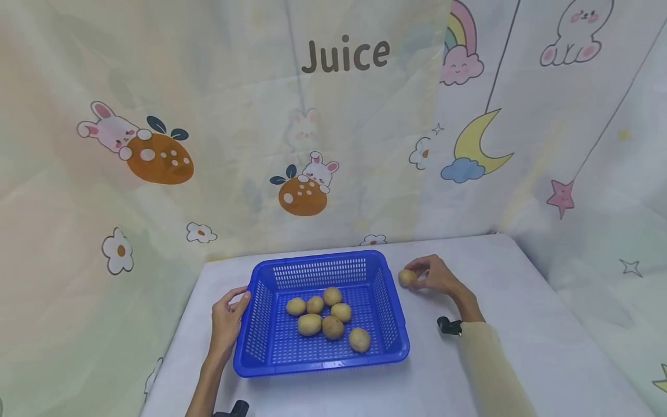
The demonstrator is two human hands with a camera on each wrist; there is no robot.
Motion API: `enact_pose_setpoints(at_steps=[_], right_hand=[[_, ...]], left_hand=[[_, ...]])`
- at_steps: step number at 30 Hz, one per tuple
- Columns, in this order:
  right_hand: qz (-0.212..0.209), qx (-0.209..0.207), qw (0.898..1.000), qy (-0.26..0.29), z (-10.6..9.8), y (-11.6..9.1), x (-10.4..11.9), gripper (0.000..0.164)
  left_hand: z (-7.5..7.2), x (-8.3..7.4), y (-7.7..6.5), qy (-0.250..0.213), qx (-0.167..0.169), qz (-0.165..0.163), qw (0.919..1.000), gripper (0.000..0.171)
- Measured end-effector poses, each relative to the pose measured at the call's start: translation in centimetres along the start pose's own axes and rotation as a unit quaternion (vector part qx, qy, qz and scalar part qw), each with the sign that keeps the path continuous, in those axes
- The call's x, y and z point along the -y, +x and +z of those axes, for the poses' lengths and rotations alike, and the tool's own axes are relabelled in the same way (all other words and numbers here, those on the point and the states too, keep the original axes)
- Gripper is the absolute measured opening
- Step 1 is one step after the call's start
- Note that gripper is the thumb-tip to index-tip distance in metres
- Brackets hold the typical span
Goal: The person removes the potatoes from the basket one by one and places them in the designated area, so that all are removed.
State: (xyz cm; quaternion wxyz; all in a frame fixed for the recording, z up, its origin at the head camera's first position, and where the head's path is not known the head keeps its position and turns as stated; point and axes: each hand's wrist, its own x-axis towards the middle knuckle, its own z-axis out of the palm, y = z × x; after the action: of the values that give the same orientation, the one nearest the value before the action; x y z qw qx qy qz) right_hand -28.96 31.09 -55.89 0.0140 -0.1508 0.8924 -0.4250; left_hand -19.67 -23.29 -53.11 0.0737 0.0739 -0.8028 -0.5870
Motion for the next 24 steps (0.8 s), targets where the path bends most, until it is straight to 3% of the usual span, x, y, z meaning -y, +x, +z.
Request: enact_pose_setpoints(at_steps=[8,24], right_hand=[[0.018,0.002,1.000,-0.001,0.14,-0.15,-0.61,0.045],[0.002,0.009,1.000,-0.001,0.16,-0.25,-0.80,0.046]], left_hand=[[0.11,-0.06,0.05,0.003,0.000,0.001,1.0000,0.043],[0.02,0.04,-0.10,0.001,0.001,0.006,1.0000,0.043]])
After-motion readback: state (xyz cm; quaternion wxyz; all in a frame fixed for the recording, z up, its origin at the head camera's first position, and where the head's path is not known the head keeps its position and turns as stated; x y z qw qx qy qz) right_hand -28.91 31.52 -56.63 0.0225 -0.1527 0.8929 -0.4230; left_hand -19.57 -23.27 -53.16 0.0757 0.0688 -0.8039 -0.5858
